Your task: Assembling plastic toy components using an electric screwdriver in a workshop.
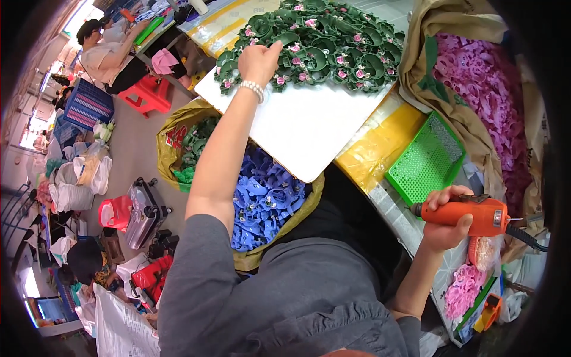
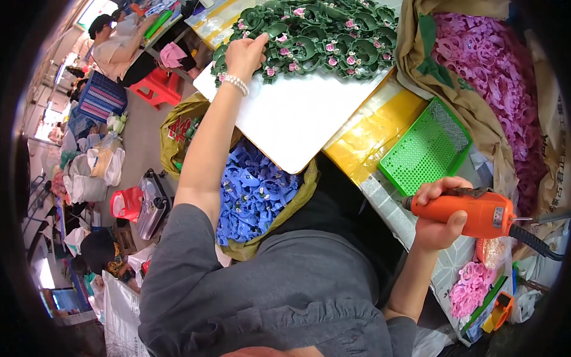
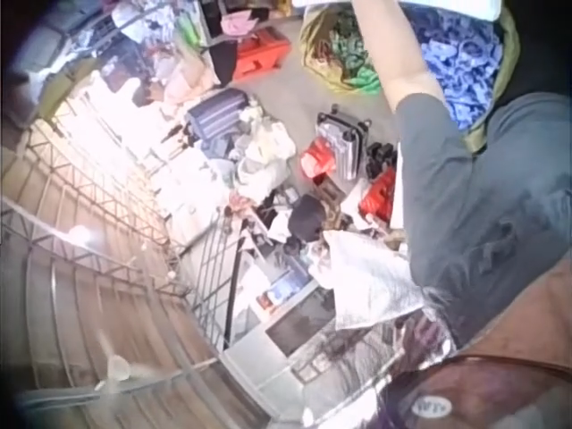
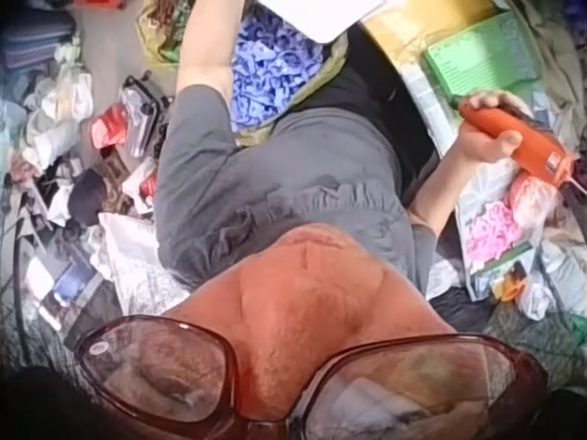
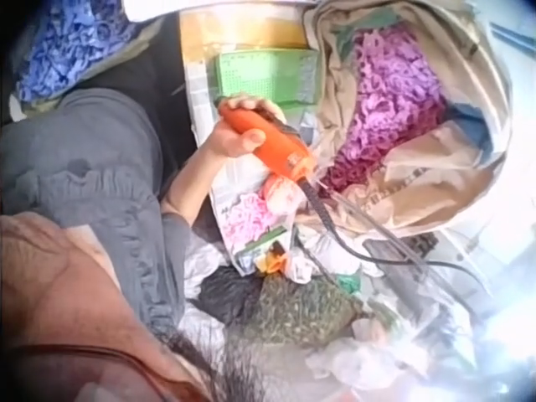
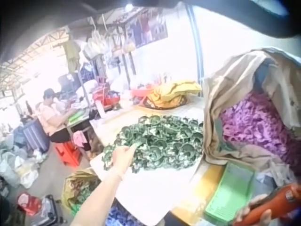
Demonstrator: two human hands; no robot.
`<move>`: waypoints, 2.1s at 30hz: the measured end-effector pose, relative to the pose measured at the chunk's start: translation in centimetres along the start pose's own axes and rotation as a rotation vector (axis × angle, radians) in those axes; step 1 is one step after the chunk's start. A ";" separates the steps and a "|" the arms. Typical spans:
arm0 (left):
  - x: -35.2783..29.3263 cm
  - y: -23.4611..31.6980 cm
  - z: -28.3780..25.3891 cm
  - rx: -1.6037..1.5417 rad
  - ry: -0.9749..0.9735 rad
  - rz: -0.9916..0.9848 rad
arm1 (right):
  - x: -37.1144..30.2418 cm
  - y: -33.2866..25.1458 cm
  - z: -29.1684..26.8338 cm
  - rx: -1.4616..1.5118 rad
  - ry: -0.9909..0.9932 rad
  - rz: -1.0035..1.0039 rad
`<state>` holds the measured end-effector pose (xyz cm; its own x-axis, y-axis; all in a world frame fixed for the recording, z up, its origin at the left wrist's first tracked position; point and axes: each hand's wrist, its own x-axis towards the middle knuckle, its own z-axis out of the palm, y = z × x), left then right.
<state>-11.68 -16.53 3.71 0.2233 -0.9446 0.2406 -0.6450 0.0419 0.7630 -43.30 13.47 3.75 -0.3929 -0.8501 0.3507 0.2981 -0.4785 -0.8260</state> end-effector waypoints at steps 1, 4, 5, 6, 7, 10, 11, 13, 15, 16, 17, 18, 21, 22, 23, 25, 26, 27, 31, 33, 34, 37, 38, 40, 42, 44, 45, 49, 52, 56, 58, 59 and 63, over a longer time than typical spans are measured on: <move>0.3 0.6 0.2 -0.046 -0.070 -0.061 | -0.1 0.0 -0.2 -0.003 0.006 -0.003; 0.8 1.7 0.7 -0.219 -0.157 -0.223 | -0.4 -0.2 -0.7 -0.004 0.039 0.003; 1.3 1.5 0.8 -0.374 -0.203 -0.307 | -0.4 -0.4 -0.8 -0.014 0.034 0.002; 1.5 1.4 0.8 -0.423 -0.219 -0.349 | -0.4 -0.4 -0.8 -0.023 0.028 0.001; 1.6 1.7 0.6 -0.472 -0.235 -0.389 | -0.3 -0.3 -0.9 -0.010 0.039 0.001; 1.9 1.5 0.9 -0.597 -0.241 -0.427 | -0.5 -0.2 -1.2 -0.023 0.053 0.013; 1.9 1.6 0.9 -0.631 -0.254 -0.450 | -0.5 -0.1 -1.3 -0.022 0.059 0.011; 1.6 2.0 0.6 -0.620 -0.224 -0.437 | -0.6 -0.1 -1.4 -0.037 0.056 0.008; 1.7 1.8 0.3 -0.628 -0.196 -0.416 | -0.7 -0.1 -1.5 -0.042 0.059 0.005; 1.6 1.8 0.1 -0.642 -0.191 -0.412 | -0.7 -0.1 -1.6 -0.048 0.057 0.004; 1.5 1.9 -0.1 -0.655 -0.185 -0.409 | -0.7 -0.1 -1.7 -0.050 0.060 0.007; 1.3 1.9 -0.2 -0.619 -0.183 -0.397 | -0.7 -0.1 -1.7 -0.051 0.063 0.013; 0.5 2.5 0.4 -0.700 -0.198 -0.314 | -0.7 -0.2 -1.7 -0.059 0.091 0.018; -0.7 3.4 0.4 -0.804 -0.201 -0.300 | -0.7 -0.2 -2.3 -0.008 0.053 0.039; -0.9 2.9 0.7 -0.948 -0.218 -0.245 | -0.7 0.0 -2.4 0.015 0.098 0.011; 0.1 0.6 -1.5 -1.038 -0.373 -0.238 | 0.4 0.3 -1.8 0.063 0.005 0.042; -1.1 1.7 0.0 -1.122 -0.395 -0.267 | 0.6 0.3 -1.8 0.029 0.042 0.025; -1.0 0.5 -0.1 -1.219 -0.487 -0.262 | 1.2 0.1 -1.6 0.006 -0.044 0.049; -7.4 1.8 -1.0 -1.201 -0.805 -0.485 | 3.3 1.1 -0.7 -0.085 0.068 0.001; -10.6 1.6 -0.5 -1.330 -0.935 -0.527 | 3.7 1.7 -0.7 -0.103 0.021 0.008; -12.6 2.5 0.1 -1.448 -1.039 -0.541 | 3.8 1.9 -0.6 -0.115 0.034 0.008; -17.4 3.9 0.7 -1.460 -0.988 -0.714 | 4.2 2.9 -0.3 -0.167 0.079 -0.050; -18.1 3.3 1.3 -1.543 -1.174 -0.672 | 4.2 3.2 -0.2 -0.179 0.077 -0.064; -20.1 3.3 2.1 -1.540 -1.190 -0.740 | 4.2 4.0 0.0 -0.182 0.082 -0.086; -21.8 3.5 3.1 -1.556 -1.235 -0.790 | 4.3 4.5 0.1 -0.189 0.094 -0.091; -22.7 3.7 3.7 -1.559 -1.288 -0.821 | 4.4 4.9 0.0 -0.201 0.107 -0.101; -23.1 3.9 3.7 -1.526 -1.305 -0.813 | 4.4 5.2 -0.1 -0.202 0.109 -0.118; -23.1 5.2 3.3 -1.247 -1.321 -0.664 | 4.8 5.4 -0.4 -0.196 0.120 -0.128; -23.8 5.4 3.7 -1.207 -1.221 -0.616 | 4.8 5.5 -0.3 -0.193 0.125 -0.128; -23.9 5.1 4.0 -1.239 -1.197 -0.611 | 4.8 5.6 -0.2 -0.202 0.120 -0.134; -23.9 5.1 4.0 -1.254 -1.198 -0.607 | 4.7 5.6 -0.1 -0.213 0.127 -0.131; -23.9 5.0 4.1 -1.254 -1.198 -0.607 | 4.7 5.6 -0.2 -0.213 0.127 -0.130; -24.0 4.7 4.5 -1.187 -1.166 -0.553 | 4.7 5.8 -0.3 -0.187 0.128 -0.116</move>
<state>-23.37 4.89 -1.17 -0.7247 -0.6261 -0.2879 0.2736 -0.6449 0.7136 -43.69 6.80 0.43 -0.5255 -0.7513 0.3992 0.0832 -0.5124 -0.8547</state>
